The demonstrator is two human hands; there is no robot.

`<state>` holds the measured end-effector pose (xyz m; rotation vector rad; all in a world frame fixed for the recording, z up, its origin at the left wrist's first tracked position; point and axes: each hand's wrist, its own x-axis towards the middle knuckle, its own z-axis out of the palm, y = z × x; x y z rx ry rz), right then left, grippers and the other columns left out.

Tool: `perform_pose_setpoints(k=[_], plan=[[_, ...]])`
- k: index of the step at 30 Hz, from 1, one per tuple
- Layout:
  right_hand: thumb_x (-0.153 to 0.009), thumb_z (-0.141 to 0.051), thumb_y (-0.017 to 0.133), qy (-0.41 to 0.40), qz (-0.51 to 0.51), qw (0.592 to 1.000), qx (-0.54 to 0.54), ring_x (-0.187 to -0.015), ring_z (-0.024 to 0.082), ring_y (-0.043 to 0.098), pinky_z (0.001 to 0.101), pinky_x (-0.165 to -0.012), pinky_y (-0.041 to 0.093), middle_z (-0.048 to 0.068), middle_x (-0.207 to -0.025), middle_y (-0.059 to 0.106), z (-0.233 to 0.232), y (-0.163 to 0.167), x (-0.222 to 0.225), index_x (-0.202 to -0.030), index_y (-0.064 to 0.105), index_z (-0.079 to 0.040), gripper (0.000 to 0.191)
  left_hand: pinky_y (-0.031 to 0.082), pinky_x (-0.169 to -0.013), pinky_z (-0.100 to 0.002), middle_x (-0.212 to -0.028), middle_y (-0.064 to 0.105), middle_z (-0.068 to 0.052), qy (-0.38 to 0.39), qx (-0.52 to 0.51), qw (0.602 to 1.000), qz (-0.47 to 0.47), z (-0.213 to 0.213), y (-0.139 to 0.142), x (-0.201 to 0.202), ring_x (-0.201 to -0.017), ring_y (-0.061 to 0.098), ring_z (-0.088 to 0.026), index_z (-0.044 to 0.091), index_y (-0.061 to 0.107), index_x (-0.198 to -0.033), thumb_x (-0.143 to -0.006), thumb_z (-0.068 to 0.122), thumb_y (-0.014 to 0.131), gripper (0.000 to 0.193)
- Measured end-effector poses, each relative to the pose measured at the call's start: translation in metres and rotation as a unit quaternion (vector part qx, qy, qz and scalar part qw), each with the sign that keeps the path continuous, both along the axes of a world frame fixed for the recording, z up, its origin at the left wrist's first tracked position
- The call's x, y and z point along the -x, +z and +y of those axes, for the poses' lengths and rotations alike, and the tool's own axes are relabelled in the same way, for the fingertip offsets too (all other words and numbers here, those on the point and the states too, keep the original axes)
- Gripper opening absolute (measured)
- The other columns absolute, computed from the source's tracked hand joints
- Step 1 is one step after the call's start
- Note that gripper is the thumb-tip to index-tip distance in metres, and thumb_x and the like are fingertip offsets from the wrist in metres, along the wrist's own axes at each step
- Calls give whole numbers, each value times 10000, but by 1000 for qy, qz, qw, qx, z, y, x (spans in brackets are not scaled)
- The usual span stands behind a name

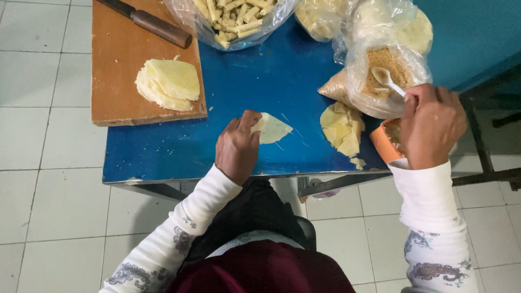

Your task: The person folds thin yellow sheets one at a time on a blue table, spooning brown sugar from a plastic bag onto a sheet before folding it over, and stacks the folded pieces in a pile. Trimmed or broken pieces are set aside in an orange container next to the work area.

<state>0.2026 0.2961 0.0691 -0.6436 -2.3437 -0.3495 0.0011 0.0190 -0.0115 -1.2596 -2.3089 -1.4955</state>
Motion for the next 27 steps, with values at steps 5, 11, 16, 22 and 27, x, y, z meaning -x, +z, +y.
perform_pose_setpoints(k=[5,11,16,22,27], plan=[[-1008,-76,737,66,22,995,69,-941,359,654,463,-815,511,124,-931,685,0,-9,6,-964,708,-74,52,563,-830,-461,-1079,712,-194,-9,-16,1000,-10,-4,-1,-1,-1025,697,-385,29,578,-1206,-849,-65,657,378],[-1012,-90,733,67,64,964,248,-803,282,728,353,-732,535,151,-942,747,16,-11,8,-1039,758,-35,67,566,-771,-454,-1074,678,-205,2,-23,999,-45,-6,-2,-1,-962,692,-391,27,588,-1227,-842,-61,670,403],[-993,-139,764,-7,117,938,327,-722,178,698,294,-676,512,127,-863,758,20,-8,-4,-1083,784,-36,139,555,-727,-442,-1013,662,-180,9,-15,997,-69,-6,-4,-1,-864,687,-361,33,591,-1244,-840,-64,671,424],[-1006,-116,774,24,142,941,306,-748,125,703,263,-710,519,108,-896,758,19,-10,-15,-1073,772,-13,123,556,-718,-413,-964,642,-152,2,-27,996,-80,-6,-9,2,-829,688,-315,29,588,-1265,-834,-77,658,450],[-997,-90,754,33,134,945,296,-748,123,693,265,-704,514,101,-905,761,21,-15,-18,-1079,782,-17,114,560,-700,-385,-936,632,-139,1,-33,995,-91,-6,-9,5,-811,688,-286,30,590,-1257,-824,-86,671,455]])
